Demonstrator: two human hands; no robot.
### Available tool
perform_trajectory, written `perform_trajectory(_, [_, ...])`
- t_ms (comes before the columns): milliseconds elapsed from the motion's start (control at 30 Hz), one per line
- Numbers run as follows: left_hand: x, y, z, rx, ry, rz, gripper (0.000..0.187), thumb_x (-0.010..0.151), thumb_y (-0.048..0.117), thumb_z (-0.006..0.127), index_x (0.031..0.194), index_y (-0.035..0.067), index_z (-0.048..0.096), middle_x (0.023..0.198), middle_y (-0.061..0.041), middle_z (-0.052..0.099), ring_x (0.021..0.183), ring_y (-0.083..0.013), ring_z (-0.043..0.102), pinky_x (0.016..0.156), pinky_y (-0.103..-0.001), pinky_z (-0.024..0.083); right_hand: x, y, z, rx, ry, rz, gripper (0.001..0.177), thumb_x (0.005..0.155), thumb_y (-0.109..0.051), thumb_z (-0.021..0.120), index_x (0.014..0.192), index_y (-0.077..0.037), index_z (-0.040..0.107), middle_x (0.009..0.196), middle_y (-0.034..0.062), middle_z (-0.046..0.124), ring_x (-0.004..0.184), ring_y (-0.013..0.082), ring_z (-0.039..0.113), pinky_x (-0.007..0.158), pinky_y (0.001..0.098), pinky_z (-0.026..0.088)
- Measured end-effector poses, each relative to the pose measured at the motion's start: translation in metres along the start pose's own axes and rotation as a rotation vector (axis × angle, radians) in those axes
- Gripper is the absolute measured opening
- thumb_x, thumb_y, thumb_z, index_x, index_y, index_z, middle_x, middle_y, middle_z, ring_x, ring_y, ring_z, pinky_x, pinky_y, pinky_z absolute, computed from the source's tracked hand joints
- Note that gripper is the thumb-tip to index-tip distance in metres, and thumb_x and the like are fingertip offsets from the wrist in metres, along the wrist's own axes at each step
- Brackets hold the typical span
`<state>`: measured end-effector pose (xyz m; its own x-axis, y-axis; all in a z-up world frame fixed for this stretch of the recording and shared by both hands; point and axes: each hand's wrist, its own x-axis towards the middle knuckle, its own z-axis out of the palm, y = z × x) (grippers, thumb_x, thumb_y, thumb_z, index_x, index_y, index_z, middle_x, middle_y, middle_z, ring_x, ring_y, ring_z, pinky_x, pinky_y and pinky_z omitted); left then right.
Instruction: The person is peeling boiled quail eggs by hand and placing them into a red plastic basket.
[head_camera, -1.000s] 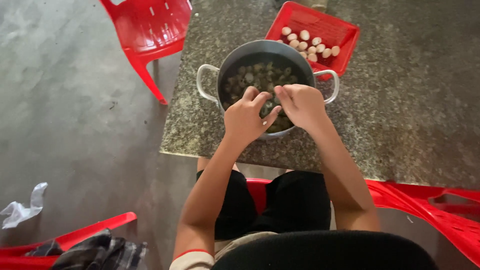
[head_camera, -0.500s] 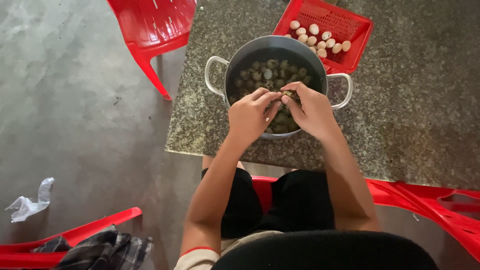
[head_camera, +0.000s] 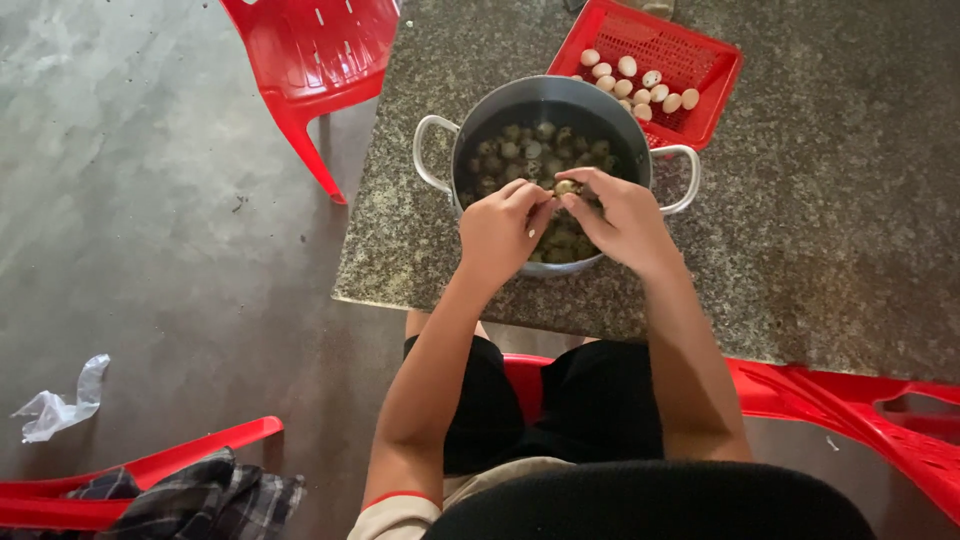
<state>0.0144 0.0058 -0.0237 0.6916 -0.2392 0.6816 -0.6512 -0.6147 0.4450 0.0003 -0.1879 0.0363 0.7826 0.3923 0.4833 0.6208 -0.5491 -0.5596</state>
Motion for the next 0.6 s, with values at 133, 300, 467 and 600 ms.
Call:
perform_trajectory(133, [0.003, 0.002, -0.003, -0.006, 0.019, 0.026, 0.012, 0.106, 0.019, 0.067, 0.095, 0.019, 0.062, 0.074, 0.003, 0.053, 0.054, -0.0192, 0.064, 0.053, -0.030, 0.059, -0.002, 0.007, 0.003, -0.007, 0.023, -0.004, 0.027, 0.108, -0.018, 0.066, 0.123, 0.004, 0.071, 0.085, 0.0222, 0.075, 0.076, 0.0405, 0.074, 0.062, 0.0420, 0.058])
perform_trajectory(300, [0.005, -0.002, -0.002, -0.038, -0.057, 0.093, 0.013, 0.106, 0.016, 0.062, 0.098, 0.020, 0.052, 0.077, 0.002, 0.044, 0.047, -0.0216, 0.055, 0.049, -0.034, 0.055, -0.004, 0.018, 0.007, 0.016, 0.036, -0.069, 0.024, 0.107, -0.014, 0.067, 0.120, 0.006, 0.072, 0.087, 0.0246, 0.075, 0.076, 0.0396, 0.074, 0.064, 0.0425, 0.059])
perform_trajectory(467, [0.008, 0.007, -0.013, -0.050, -0.078, 0.075, 0.013, 0.102, 0.012, 0.066, 0.107, 0.014, 0.054, 0.085, -0.003, 0.049, 0.053, -0.0263, 0.061, 0.050, -0.039, 0.055, -0.004, 0.019, 0.009, -0.018, 0.051, -0.063, 0.023, 0.107, -0.015, 0.067, 0.117, 0.005, 0.073, 0.082, 0.0203, 0.075, 0.072, 0.0373, 0.073, 0.060, 0.0395, 0.058])
perform_trajectory(600, [0.007, 0.007, -0.009, -0.019, -0.067, 0.070, 0.009, 0.106, 0.015, 0.068, 0.113, 0.011, 0.063, 0.088, -0.001, 0.056, 0.060, -0.0216, 0.066, 0.054, -0.034, 0.060, -0.008, 0.020, 0.011, -0.044, 0.064, -0.044, 0.022, 0.107, -0.015, 0.067, 0.117, 0.005, 0.073, 0.080, 0.0192, 0.074, 0.069, 0.0359, 0.072, 0.059, 0.0401, 0.057])
